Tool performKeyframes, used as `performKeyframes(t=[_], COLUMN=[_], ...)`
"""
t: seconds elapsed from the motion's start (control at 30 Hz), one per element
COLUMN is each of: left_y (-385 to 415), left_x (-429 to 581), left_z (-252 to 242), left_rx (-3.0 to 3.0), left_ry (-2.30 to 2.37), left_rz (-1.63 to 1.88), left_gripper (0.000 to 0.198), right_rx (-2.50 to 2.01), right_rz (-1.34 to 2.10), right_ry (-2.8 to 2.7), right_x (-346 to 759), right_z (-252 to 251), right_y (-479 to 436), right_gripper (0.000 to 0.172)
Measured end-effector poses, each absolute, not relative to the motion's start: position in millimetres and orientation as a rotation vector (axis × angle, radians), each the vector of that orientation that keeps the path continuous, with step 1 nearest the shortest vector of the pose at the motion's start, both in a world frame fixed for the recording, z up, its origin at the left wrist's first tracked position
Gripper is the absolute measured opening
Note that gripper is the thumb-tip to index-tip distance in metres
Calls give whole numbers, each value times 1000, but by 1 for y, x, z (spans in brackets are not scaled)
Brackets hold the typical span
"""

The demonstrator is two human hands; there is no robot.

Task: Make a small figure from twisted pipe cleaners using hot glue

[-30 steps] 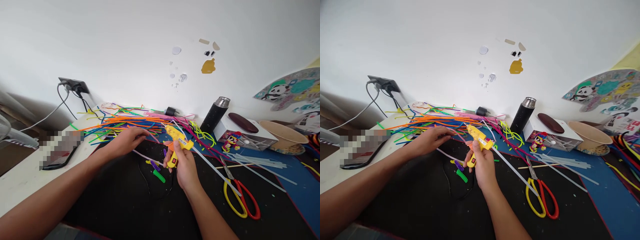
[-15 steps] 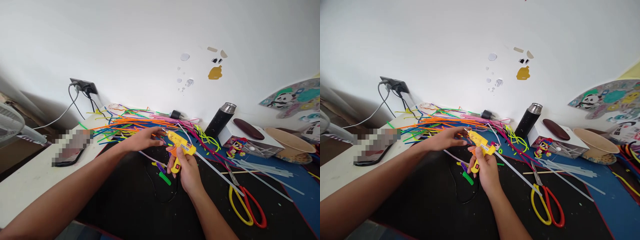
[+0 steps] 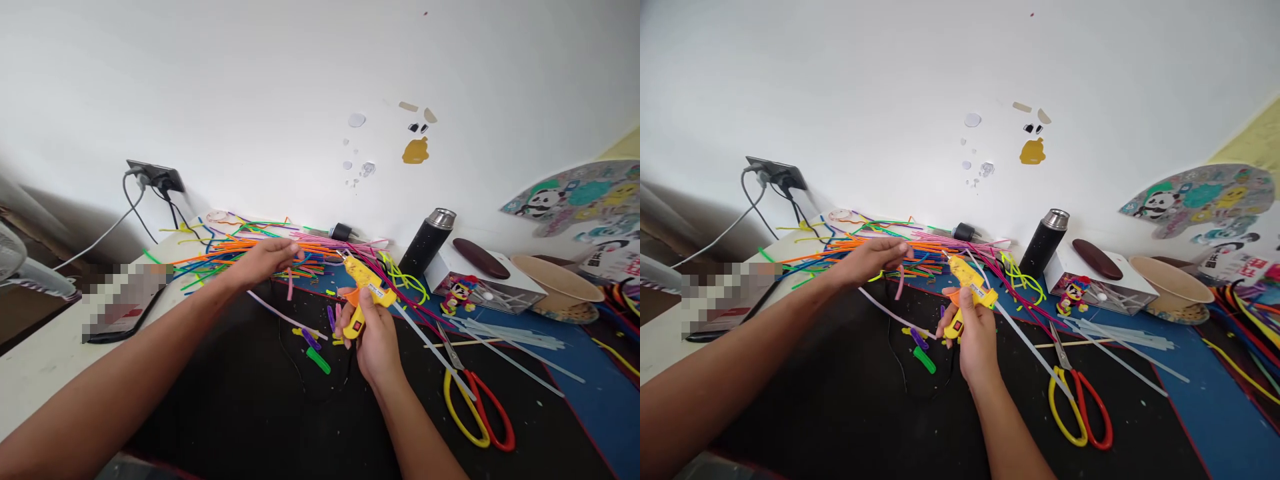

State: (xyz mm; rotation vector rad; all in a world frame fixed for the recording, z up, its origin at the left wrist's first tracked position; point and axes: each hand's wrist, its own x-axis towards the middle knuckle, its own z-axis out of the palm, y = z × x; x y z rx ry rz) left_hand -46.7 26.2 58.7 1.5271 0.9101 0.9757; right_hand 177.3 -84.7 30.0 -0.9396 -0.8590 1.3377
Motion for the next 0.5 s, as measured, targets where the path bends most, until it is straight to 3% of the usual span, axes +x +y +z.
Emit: performKeyframes(t=[0.23,0.5], left_y=[23,14], left_x=[-95,-91], left_z=[98,104], left_rx=[926,907], left_ry=[721,885], left_rz=[1763,1731], left_gripper=[14,12], right_rx=[-958,-958], right_rz=[1283,1232], right_ry=[-597,-659], right_x=[188,188], right_z=[36,38], right_y=[-74,-75], right_gripper=[58,53])
